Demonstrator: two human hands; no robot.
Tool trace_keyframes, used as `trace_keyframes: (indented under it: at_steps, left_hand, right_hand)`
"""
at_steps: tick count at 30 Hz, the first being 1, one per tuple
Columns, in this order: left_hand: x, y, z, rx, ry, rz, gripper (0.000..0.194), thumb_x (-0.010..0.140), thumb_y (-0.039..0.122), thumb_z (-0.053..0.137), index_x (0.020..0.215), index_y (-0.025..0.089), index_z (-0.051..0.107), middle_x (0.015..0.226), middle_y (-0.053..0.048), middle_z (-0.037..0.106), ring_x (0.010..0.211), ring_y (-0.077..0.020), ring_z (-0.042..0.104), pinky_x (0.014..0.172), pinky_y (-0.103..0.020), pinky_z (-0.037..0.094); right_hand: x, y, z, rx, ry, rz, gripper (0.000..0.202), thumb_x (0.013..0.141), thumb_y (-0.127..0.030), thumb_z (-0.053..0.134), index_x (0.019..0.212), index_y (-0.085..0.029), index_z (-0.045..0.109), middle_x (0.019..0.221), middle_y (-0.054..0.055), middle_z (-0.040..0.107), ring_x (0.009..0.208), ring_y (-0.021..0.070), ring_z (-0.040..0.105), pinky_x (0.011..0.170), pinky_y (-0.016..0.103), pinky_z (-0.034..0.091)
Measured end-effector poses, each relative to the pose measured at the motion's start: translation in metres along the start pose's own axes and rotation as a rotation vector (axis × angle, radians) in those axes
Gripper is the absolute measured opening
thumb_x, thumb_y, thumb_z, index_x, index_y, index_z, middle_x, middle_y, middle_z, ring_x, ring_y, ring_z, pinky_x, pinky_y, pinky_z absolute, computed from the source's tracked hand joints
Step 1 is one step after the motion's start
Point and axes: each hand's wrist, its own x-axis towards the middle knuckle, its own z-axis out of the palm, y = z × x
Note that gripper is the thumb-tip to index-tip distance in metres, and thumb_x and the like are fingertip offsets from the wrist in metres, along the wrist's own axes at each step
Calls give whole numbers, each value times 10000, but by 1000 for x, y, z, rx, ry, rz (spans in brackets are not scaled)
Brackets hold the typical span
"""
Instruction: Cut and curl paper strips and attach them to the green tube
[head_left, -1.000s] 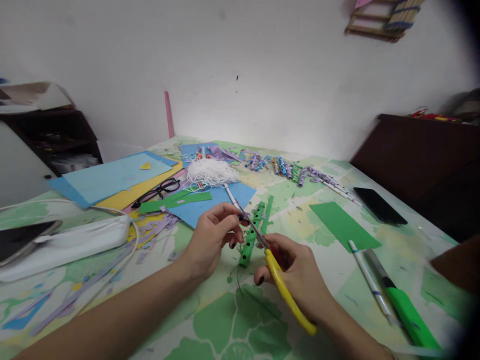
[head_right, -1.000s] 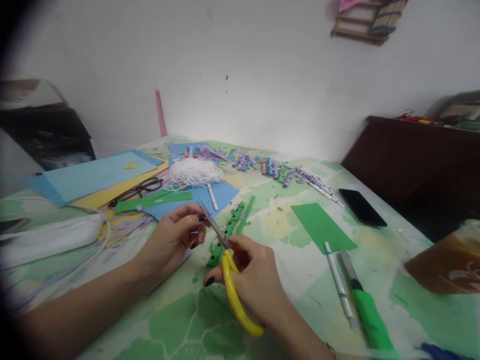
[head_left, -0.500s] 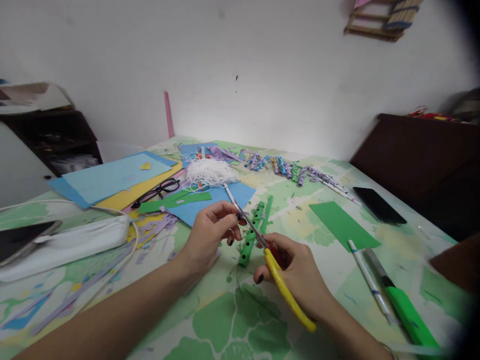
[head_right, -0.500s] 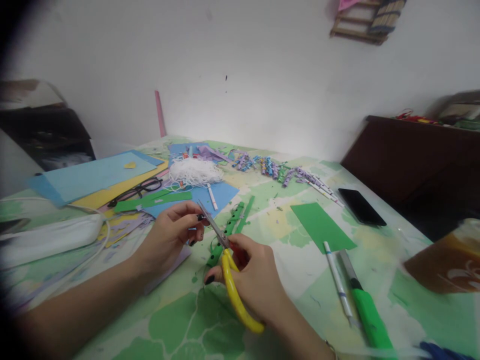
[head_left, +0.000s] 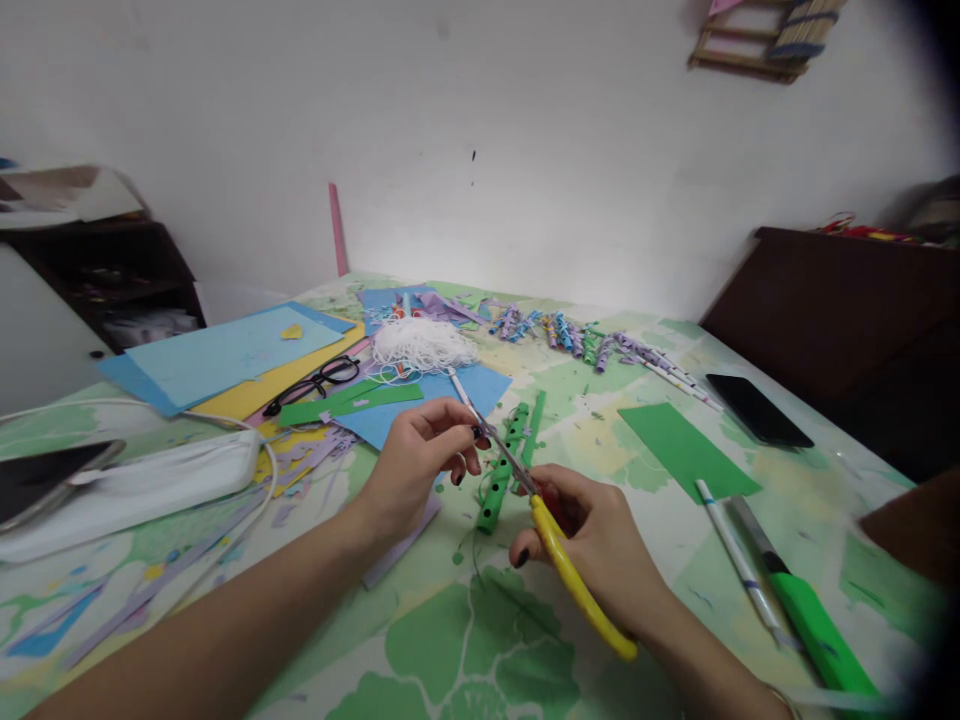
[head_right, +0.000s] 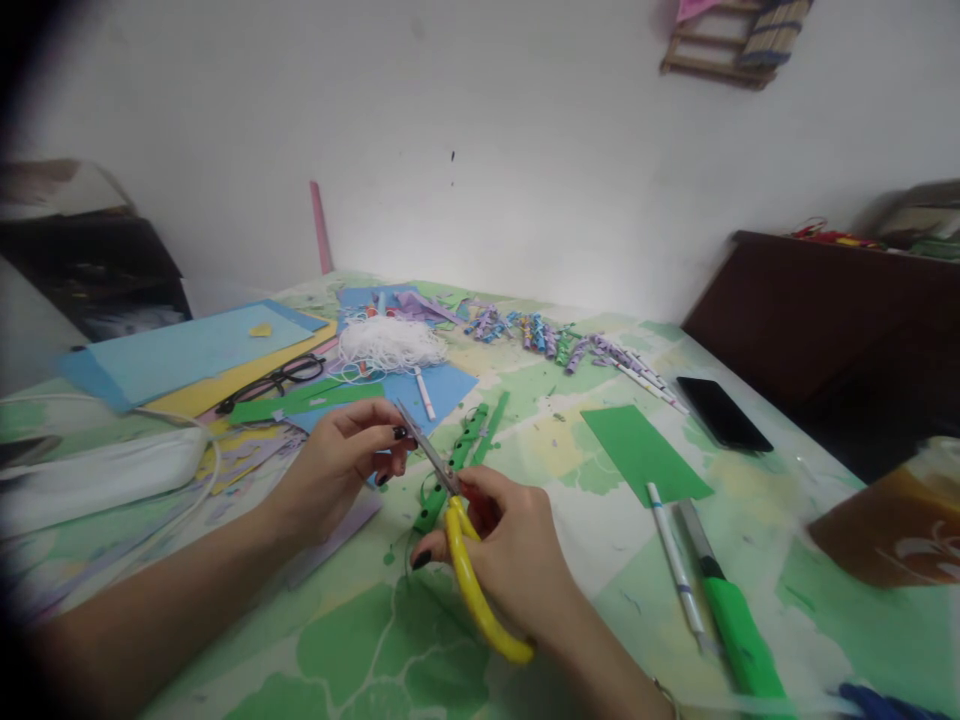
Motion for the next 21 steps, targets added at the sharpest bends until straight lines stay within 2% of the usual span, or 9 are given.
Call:
trace_keyframes:
  at_steps: [9,16,21]
  left_hand:
    - [1,-1,-1,-34,8,21,35,650,142,621,675,153,597,577,20,602,449,-80,531,415,-183,346]
    - [2,0,-1,-24,19,24,19,652,147,622,653,153,604,579,17,604,451,-81,528,424,-193,354]
    - [4,-1,-4,-14,40,33,24,665,153,627,675,148,606,560,16,596,448,-82,525,418,-188,356]
  right_hand:
    - [0,1,-1,12,5,-1,216,569,-192,743,757,-179,636,532,-73,351,527,89,312,457,206,302]
    - [-1,2,-1,-25,12,-16,216,584,-241,743,770,-185,650,544,-63,349,528,96,326,462,216,314]
    - [0,2,-1,-51,9,-8,203,584,-203,729,764,-190,637,543,-68,329,526,94,320,463,217,303]
